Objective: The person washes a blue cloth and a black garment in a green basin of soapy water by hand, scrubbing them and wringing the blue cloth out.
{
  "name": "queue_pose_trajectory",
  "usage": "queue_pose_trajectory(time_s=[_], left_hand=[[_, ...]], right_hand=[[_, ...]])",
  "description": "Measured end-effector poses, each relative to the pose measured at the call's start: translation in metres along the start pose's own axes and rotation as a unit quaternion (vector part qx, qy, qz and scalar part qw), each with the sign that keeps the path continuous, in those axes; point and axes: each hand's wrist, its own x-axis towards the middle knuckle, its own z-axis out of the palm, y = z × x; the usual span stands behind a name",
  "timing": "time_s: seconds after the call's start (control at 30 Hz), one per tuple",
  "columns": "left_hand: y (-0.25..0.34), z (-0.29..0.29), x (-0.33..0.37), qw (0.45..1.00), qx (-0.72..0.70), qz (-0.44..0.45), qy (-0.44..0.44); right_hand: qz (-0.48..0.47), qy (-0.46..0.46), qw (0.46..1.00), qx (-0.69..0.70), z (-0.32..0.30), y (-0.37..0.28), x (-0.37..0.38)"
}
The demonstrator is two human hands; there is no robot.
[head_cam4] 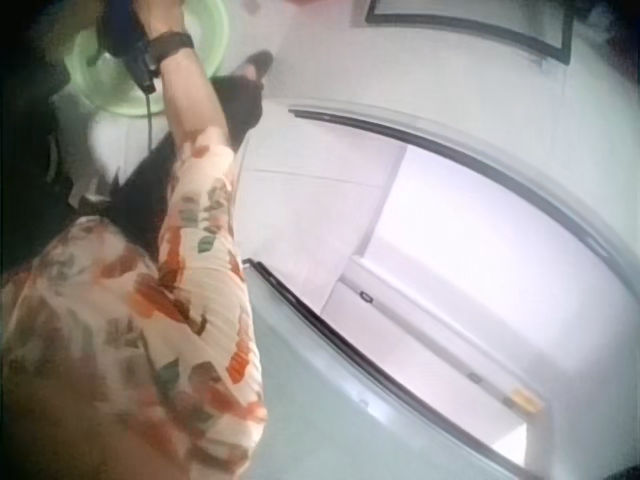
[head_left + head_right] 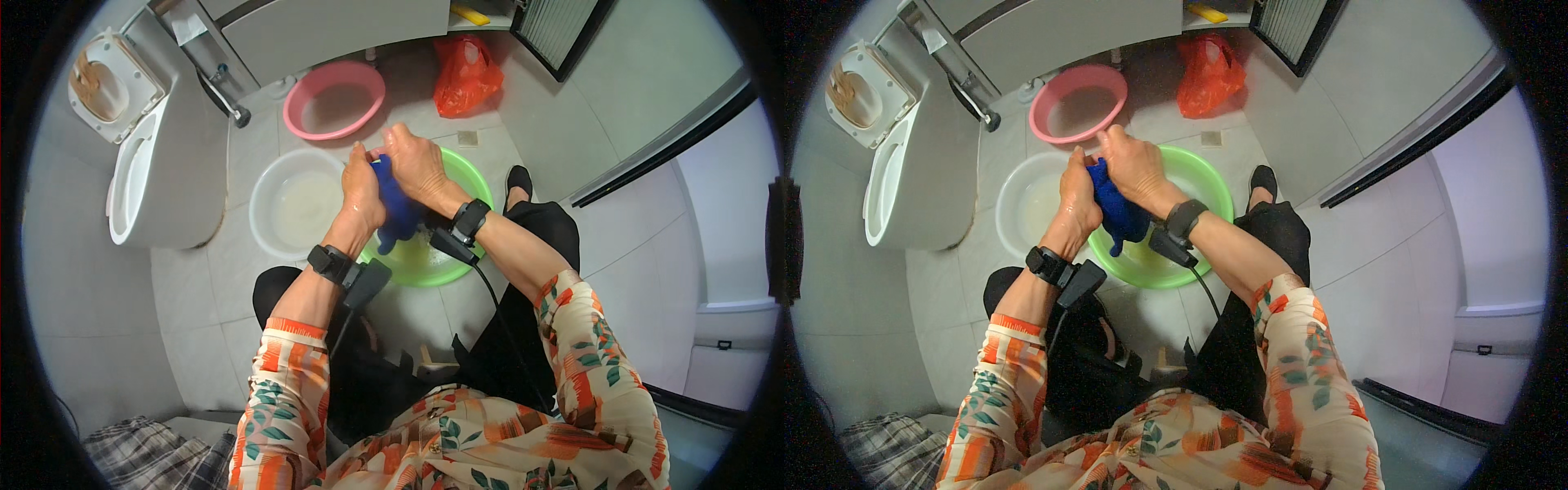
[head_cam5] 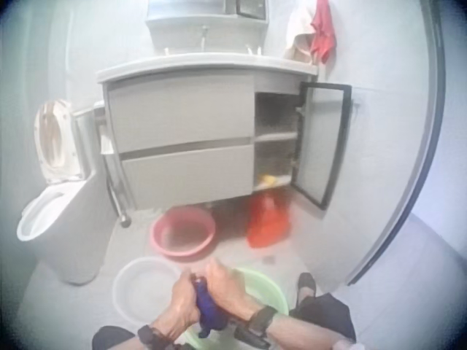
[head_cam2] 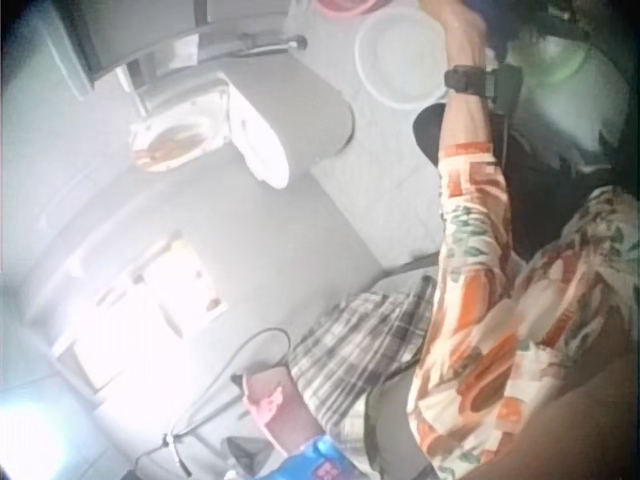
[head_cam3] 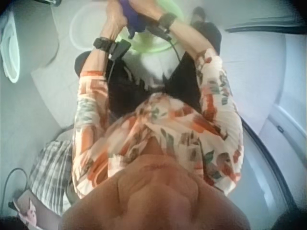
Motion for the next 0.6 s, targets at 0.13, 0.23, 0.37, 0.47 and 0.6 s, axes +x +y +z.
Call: queue_pose_trajectory(time_s=[0.13,0.23,0.37,0.47,0.6], left_hand=[[0.004,-0.033,0.011,0.949,0.207,0.201,-0.126],[-0.006,-0.018,0.018,0.993,-0.107,-0.011,-0.052],[0.002,0.004,-0.006,0.999,0.022,-0.023,-0.016],[0.009,0.003,-0.014,0.998,0.022,-0.051,-0.037],[0.013,-0.01,-0.006,0.996,0.016,-0.072,-0.051]], right_hand=[[-0.091,0.051,0.99,0.095,0.005,-0.057,-0.019],[-0.027,0.023,0.997,0.061,0.002,-0.036,-0.006],[0.045,-0.021,0.998,-0.035,-0.001,0.017,0.007],[0.12,-0.084,0.987,-0.065,-0.005,0.057,0.012],[0.131,-0.128,0.982,-0.04,-0.038,0.145,0.026]])
